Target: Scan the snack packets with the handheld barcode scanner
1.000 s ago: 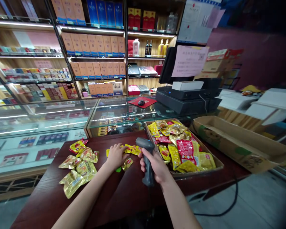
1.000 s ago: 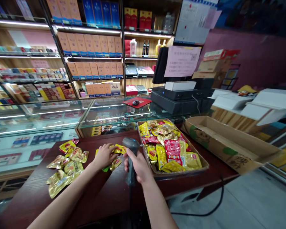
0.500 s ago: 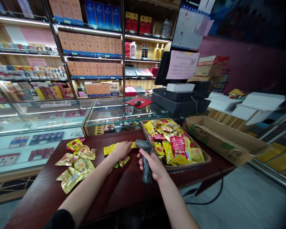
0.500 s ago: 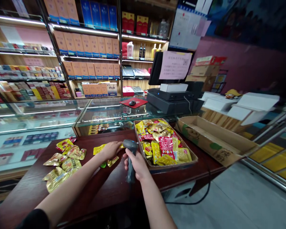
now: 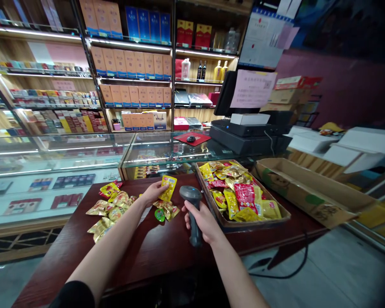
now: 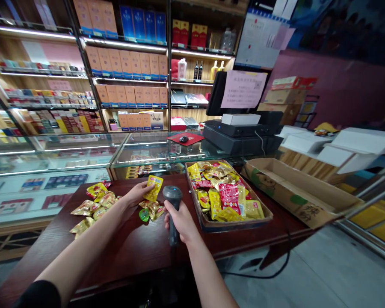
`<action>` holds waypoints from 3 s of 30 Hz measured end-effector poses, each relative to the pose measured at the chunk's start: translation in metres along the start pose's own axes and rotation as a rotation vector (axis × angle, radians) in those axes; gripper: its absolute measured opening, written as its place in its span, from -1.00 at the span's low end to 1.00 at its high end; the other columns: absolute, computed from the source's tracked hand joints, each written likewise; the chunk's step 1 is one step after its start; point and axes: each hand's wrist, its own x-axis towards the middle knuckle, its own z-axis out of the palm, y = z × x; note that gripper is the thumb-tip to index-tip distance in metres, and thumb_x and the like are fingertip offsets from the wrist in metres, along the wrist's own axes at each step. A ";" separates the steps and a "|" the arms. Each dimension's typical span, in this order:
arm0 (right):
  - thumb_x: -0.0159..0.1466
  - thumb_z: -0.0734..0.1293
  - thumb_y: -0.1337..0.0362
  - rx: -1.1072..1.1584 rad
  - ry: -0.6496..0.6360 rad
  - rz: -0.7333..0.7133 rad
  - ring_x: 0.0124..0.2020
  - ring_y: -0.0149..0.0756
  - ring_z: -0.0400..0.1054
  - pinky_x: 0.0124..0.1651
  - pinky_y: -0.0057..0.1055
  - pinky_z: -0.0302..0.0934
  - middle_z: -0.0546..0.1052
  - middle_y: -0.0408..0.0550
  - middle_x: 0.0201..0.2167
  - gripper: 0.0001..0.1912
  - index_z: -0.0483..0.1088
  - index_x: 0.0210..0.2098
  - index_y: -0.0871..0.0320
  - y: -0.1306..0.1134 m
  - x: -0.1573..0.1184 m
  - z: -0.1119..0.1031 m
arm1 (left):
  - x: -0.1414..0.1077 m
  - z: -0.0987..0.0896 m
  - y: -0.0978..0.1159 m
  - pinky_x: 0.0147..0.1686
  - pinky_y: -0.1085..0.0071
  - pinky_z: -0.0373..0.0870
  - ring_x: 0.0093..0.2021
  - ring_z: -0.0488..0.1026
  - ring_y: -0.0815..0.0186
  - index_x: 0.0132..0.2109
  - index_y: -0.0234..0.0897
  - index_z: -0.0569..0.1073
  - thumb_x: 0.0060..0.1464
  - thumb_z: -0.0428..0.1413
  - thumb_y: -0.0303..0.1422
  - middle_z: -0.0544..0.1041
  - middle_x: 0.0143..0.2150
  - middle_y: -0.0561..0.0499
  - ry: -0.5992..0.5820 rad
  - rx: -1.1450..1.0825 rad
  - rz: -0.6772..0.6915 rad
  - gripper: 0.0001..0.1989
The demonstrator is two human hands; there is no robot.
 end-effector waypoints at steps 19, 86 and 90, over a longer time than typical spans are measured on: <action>0.10 0.38 0.00 -0.013 -0.025 -0.068 -0.66 -0.50 0.29 -0.68 -0.52 0.25 0.42 -0.20 -0.48 -0.55 0.23 -0.21 0.18 0.014 -0.013 0.023 | 0.006 0.005 -0.007 -0.30 0.37 0.46 -0.38 0.54 0.23 -0.22 -0.37 0.57 -0.35 0.39 -0.21 0.61 -0.31 -0.12 0.128 0.014 0.034 -0.51; 0.14 0.32 -0.07 -0.075 0.140 -0.225 -0.74 -0.47 0.20 -0.66 -0.53 0.11 0.34 -0.28 -0.67 -0.59 0.23 -0.26 0.13 -0.024 -0.027 -0.027 | 0.045 0.071 0.020 -0.11 0.28 0.43 -0.19 0.53 0.14 -0.17 -0.37 0.56 -0.30 0.36 -0.16 0.60 -0.20 -0.15 -0.029 0.101 0.068 -0.48; 0.12 0.33 -0.08 -0.037 0.215 -0.244 -0.75 -0.49 0.19 -0.67 -0.53 0.10 0.33 -0.29 -0.68 -0.58 0.23 -0.33 0.15 -0.048 -0.022 -0.060 | 0.064 0.100 0.033 -0.09 0.28 0.42 -0.14 0.52 0.13 -0.12 -0.36 0.53 -0.29 0.36 -0.16 0.58 -0.15 -0.16 -0.064 0.126 0.072 -0.45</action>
